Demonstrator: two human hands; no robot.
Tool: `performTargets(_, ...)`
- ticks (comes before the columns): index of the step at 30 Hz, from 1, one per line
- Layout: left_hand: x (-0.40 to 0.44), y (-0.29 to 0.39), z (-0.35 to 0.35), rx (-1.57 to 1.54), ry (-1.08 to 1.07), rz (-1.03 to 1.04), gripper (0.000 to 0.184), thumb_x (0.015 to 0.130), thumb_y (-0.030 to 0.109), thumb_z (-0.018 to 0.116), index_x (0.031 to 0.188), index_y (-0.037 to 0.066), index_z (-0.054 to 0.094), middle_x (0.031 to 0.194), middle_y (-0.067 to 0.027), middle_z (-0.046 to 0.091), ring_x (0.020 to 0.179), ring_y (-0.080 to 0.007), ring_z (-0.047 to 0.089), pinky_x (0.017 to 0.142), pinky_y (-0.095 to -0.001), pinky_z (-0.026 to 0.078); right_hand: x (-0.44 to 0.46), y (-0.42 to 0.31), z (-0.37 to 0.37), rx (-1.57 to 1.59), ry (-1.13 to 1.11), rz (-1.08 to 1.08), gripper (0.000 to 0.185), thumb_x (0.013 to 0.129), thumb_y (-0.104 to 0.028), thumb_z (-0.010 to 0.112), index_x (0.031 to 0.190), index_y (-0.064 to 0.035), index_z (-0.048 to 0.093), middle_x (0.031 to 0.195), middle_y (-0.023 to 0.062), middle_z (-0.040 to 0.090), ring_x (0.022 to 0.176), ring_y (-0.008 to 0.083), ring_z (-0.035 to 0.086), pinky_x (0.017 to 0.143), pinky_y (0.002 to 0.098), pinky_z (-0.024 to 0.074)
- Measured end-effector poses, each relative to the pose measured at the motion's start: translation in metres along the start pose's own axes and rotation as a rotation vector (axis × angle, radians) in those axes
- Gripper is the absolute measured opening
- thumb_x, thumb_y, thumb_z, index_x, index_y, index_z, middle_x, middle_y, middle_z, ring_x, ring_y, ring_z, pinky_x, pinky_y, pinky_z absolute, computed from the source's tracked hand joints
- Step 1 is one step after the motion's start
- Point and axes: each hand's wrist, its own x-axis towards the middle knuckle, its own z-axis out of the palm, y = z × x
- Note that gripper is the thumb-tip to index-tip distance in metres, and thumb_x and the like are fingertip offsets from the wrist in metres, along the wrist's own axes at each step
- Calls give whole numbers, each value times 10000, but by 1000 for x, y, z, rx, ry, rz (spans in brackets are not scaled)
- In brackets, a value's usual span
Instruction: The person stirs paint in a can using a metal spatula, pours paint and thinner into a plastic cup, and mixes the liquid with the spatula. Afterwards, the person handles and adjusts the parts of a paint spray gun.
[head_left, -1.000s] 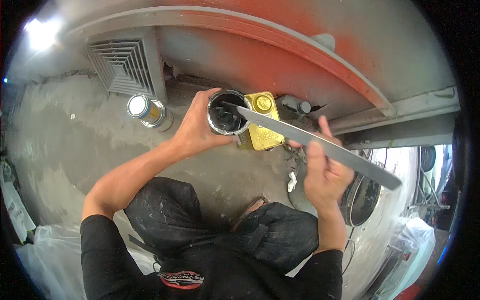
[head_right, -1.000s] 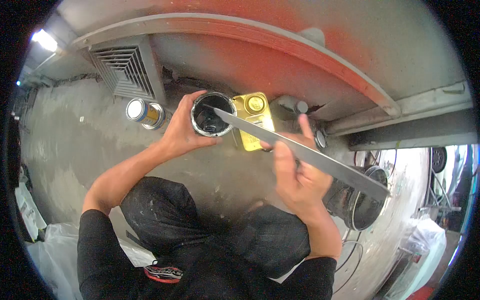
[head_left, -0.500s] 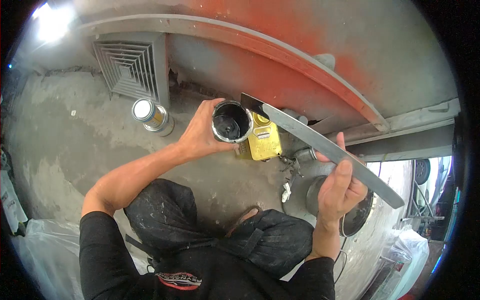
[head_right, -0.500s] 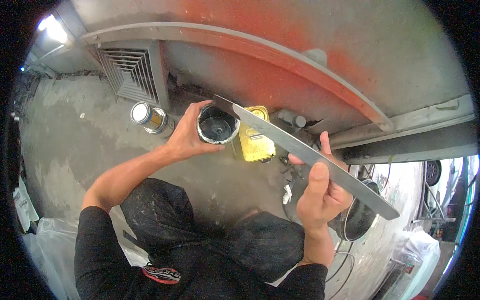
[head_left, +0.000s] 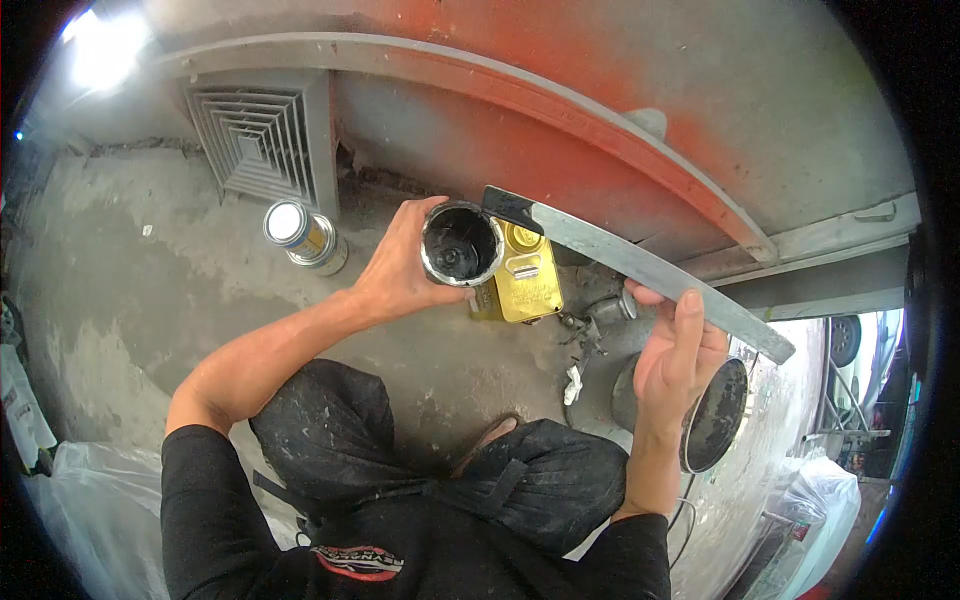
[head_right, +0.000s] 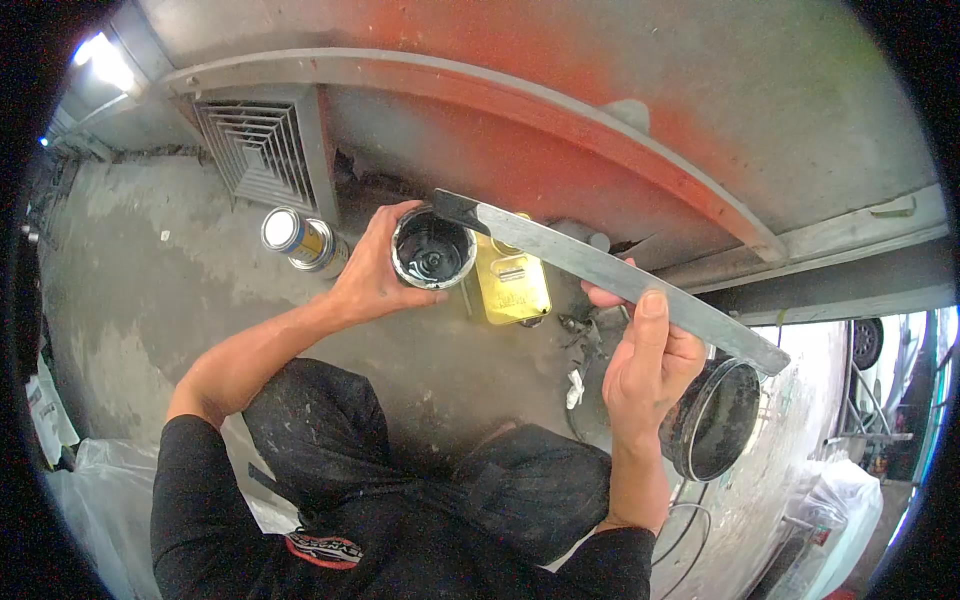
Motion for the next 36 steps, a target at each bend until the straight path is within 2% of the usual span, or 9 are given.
performTargets(6,1,7,0,46,-10,120,1050,613,253,949,1464,-6,391,1364,-215,495,1302,-383,504,1116,-463,422,-9,1,7,-354,-237,6,224,1050,-110,570,1028,58,717,918,135,768,970,205,721,1133,505,432)
performTargets(9,0,11,2,95,-44,182,1036,606,211,941,1461,3,393,1371,-220,494,1293,-411,499,1117,-476,418,-16,26,18,-599,-457,-256,126,995,-83,641,1037,12,713,937,117,759,898,233,731,1129,544,426)
performTargets(12,-2,18,1,117,-83,228,1025,603,191,934,1459,15,399,1378,-220,496,1287,-425,496,1113,-486,418,-18,43,34,-702,-508,-430,106,958,-81,663,1032,-22,712,949,108,740,863,278,715,1123,577,420)
performTargets(18,-4,20,0,143,-89,280,1020,600,181,930,1462,26,406,1386,-219,494,1297,-421,495,1114,-489,416,-32,54,44,-554,-594,-303,110,957,-110,673,1009,-20,707,970,117,734,886,308,712,1116,588,419)
performTargets(21,-6,21,-2,148,-79,260,1024,600,186,932,1463,22,405,1386,-220,494,1301,-422,493,1115,-488,417,-31,52,46,-531,-600,-206,121,986,-109,656,1036,-18,719,965,115,739,903,286,717,1158,540,390)
performTargets(24,-7,21,-2,127,-81,247,1025,603,192,932,1463,19,404,1383,-222,494,1304,-422,492,1116,-486,420,-28,53,46,-643,-512,-337,133,964,-114,661,1018,-1,704,958,140,734,905,340,711,1130,585,408)
performTargets(27,-6,22,-1,106,-86,234,1014,608,198,931,1454,11,406,1377,-228,498,1301,-424,490,1109,-488,422,-27,51,50,-526,-544,-272,128,969,-109,652,1025,-6,705,965,147,735,915,342,714,1131,593,404)
performTargets(33,-6,20,1,96,-90,231,1026,608,206,939,1462,17,404,1386,-227,489,1312,-424,489,1121,-483,420,-26,53,46,-664,-525,-386,120,971,-108,654,1033,-30,720,995,131,743,922,317,723,1150,610,373)
performTargets(36,-4,21,2,90,-103,218,1034,604,206,943,1465,20,401,1392,-226,484,1313,-425,489,1123,-481,420,-29,55,51,-484,-565,-293,121,996,-113,643,1048,-34,718,946,113,737,885,287,722,1172,582,348)
